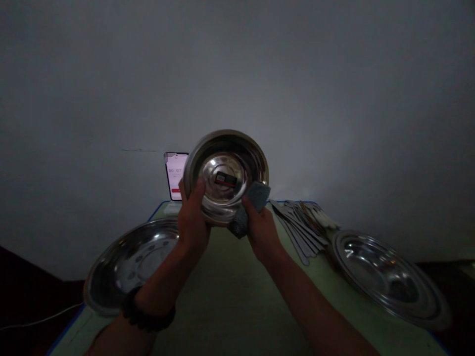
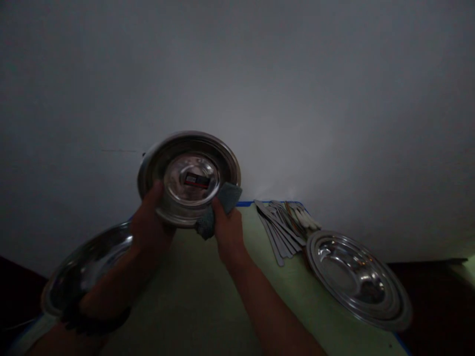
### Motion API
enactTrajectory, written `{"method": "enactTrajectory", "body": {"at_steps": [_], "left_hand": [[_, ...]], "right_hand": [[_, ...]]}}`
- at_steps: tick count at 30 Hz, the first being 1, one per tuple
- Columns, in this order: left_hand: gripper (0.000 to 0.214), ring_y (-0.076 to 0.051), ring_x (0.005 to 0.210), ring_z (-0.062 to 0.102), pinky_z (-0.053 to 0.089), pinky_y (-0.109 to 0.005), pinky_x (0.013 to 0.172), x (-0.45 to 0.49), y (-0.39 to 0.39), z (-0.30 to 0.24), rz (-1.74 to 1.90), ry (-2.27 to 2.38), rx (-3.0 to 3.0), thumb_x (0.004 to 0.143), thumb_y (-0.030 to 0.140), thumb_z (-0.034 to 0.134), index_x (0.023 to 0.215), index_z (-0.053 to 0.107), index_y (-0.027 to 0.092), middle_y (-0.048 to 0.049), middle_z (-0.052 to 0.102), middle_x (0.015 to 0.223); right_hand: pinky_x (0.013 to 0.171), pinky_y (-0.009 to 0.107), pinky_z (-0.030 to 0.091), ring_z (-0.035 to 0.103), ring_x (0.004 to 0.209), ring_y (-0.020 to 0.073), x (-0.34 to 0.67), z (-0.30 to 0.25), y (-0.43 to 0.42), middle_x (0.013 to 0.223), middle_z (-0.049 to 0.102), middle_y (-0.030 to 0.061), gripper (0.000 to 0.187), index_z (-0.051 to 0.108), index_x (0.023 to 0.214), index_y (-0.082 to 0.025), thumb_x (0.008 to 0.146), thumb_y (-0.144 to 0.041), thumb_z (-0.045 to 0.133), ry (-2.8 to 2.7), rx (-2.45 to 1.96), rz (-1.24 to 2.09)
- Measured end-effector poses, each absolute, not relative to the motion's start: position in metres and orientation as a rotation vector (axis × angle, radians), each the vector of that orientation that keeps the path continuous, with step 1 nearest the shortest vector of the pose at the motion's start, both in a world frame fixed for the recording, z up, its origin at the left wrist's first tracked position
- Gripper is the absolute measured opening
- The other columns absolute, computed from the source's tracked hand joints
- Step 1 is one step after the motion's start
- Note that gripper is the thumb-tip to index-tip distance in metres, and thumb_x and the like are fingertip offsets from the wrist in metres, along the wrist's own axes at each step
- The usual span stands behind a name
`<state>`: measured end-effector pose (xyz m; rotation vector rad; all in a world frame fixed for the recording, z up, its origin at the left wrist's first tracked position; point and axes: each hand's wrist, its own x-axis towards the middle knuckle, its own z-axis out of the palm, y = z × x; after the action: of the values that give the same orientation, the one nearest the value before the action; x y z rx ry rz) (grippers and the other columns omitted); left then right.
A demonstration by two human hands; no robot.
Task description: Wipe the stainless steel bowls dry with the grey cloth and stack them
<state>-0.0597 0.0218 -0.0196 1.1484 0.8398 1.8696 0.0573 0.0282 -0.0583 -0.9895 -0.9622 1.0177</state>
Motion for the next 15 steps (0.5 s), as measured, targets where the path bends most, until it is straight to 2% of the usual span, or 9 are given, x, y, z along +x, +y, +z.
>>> {"method": "enactTrajectory", "body": {"at_steps": [2,4,6,8,11,13,15], "left_hand": [[0.027,-0.028,0.126,0.051,0.047,-0.040,0.099,-0.068,0.028,-0.015,1.780,0.888,1.174,0.077,0.026,0.068,0.103,0.065,0.027,-0.0040,0.066,0.116],[0.017,-0.029,0.114,0.058,0.050,-0.042,0.093,-0.077,0.031,-0.007,1.636,0.926,1.168,0.071,0.017,0.068,0.087,0.068,0.024,-0.0060,0.069,0.106],[0.009,-0.025,0.096,0.063,0.055,-0.039,0.082,-0.083,0.029,0.001,1.506,0.910,1.010,0.071,0.020,0.065,0.080,0.067,0.019,-0.0096,0.069,0.097],[0.019,-0.024,0.083,0.065,0.057,-0.037,0.073,-0.084,0.025,0.008,1.369,0.849,0.772,0.076,0.031,0.060,0.081,0.067,0.014,-0.0153,0.068,0.092],[0.040,-0.028,0.087,0.068,0.059,-0.038,0.074,-0.077,0.017,0.016,1.214,0.682,0.583,0.083,0.044,0.050,0.093,0.067,0.009,-0.0209,0.069,0.095],[0.031,-0.024,0.086,0.070,0.060,-0.035,0.075,-0.073,0.016,0.019,1.274,0.617,0.525,0.088,0.036,0.047,0.099,0.065,0.013,-0.0161,0.072,0.094],[0.023,-0.018,0.076,0.070,0.060,-0.028,0.071,-0.074,0.019,0.020,1.372,0.638,0.463,0.091,0.021,0.044,0.101,0.064,0.017,-0.0093,0.073,0.085]], "right_hand": [[0.063,0.029,0.046,0.063,0.072,0.0189,0.072,-0.052,0.034,0.073,0.071,0.0064,0.044,0.070,0.083,-0.014,0.076,-0.057,0.062,-0.973,-0.993,0.883],[0.064,0.030,0.047,0.063,0.074,0.0194,0.089,-0.045,0.040,0.073,0.070,0.0066,0.044,0.069,0.082,-0.014,0.077,-0.057,0.061,-0.947,-1.017,0.682],[0.068,0.031,0.048,0.064,0.079,0.0207,0.104,-0.040,0.044,0.079,0.071,0.0084,0.044,0.068,0.084,-0.013,0.080,-0.056,0.059,-0.899,-1.031,0.483],[0.076,0.035,0.050,0.065,0.089,0.0229,0.114,-0.038,0.045,0.090,0.072,0.0105,0.041,0.069,0.090,-0.014,0.083,-0.052,0.056,-0.877,-1.028,0.314],[0.093,0.041,0.048,0.062,0.109,0.0242,0.119,-0.039,0.043,0.107,0.072,0.0098,0.031,0.070,0.104,-0.020,0.085,-0.039,0.055,-1.059,-0.976,0.183],[0.101,0.042,0.044,0.059,0.117,0.0227,0.118,-0.040,0.043,0.119,0.070,0.0072,0.035,0.067,0.116,-0.025,0.085,-0.028,0.052,-1.286,-0.897,0.195],[0.106,0.042,0.041,0.057,0.123,0.0214,0.119,-0.040,0.043,0.130,0.065,0.0044,0.049,0.061,0.127,-0.027,0.081,-0.017,0.050,-1.492,-0.824,0.235]]}}
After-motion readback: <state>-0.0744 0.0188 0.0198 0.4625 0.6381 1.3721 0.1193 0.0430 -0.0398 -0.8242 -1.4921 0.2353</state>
